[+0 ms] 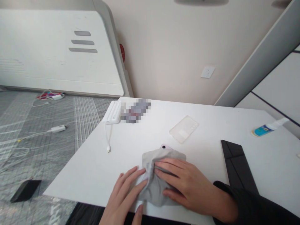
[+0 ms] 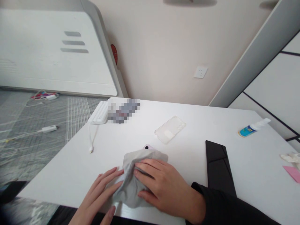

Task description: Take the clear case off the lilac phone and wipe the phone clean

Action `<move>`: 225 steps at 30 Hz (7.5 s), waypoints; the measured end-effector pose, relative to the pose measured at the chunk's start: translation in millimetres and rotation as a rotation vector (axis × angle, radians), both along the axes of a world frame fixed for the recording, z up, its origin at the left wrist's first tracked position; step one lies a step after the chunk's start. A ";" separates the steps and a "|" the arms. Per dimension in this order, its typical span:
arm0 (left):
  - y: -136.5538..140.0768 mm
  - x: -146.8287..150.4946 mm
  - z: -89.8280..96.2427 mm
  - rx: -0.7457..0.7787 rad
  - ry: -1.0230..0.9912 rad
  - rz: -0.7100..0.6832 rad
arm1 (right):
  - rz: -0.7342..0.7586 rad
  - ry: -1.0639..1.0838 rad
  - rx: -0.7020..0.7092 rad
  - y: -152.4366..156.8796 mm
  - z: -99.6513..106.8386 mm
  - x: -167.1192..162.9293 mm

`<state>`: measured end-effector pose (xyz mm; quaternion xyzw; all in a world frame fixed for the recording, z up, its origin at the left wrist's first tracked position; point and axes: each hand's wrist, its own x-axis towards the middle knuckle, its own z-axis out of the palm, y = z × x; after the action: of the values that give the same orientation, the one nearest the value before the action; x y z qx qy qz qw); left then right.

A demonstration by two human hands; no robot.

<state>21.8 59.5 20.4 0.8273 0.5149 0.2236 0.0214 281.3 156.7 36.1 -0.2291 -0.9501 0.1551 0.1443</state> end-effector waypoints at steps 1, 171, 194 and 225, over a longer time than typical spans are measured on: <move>1.0 3.4 3.0 -0.018 -0.026 -0.035 | 0.005 0.001 -0.002 0.5 -0.6 0.2; 5.4 43.9 -14.3 -0.027 -0.078 0.247 | 0.171 -0.134 -0.085 -3.2 2.5 -4.2; 2.7 42.7 -17.4 -0.031 -0.077 0.253 | 0.148 -0.131 -0.080 -4.4 4.1 -6.0; 3.8 43.0 -15.5 0.007 -0.056 0.261 | 0.105 -0.179 0.012 0.5 -1.5 1.6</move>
<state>64.8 63.2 4.9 0.7468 0.6166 0.2490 0.0035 282.9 157.2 34.6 -0.1912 -0.9707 0.1358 0.0519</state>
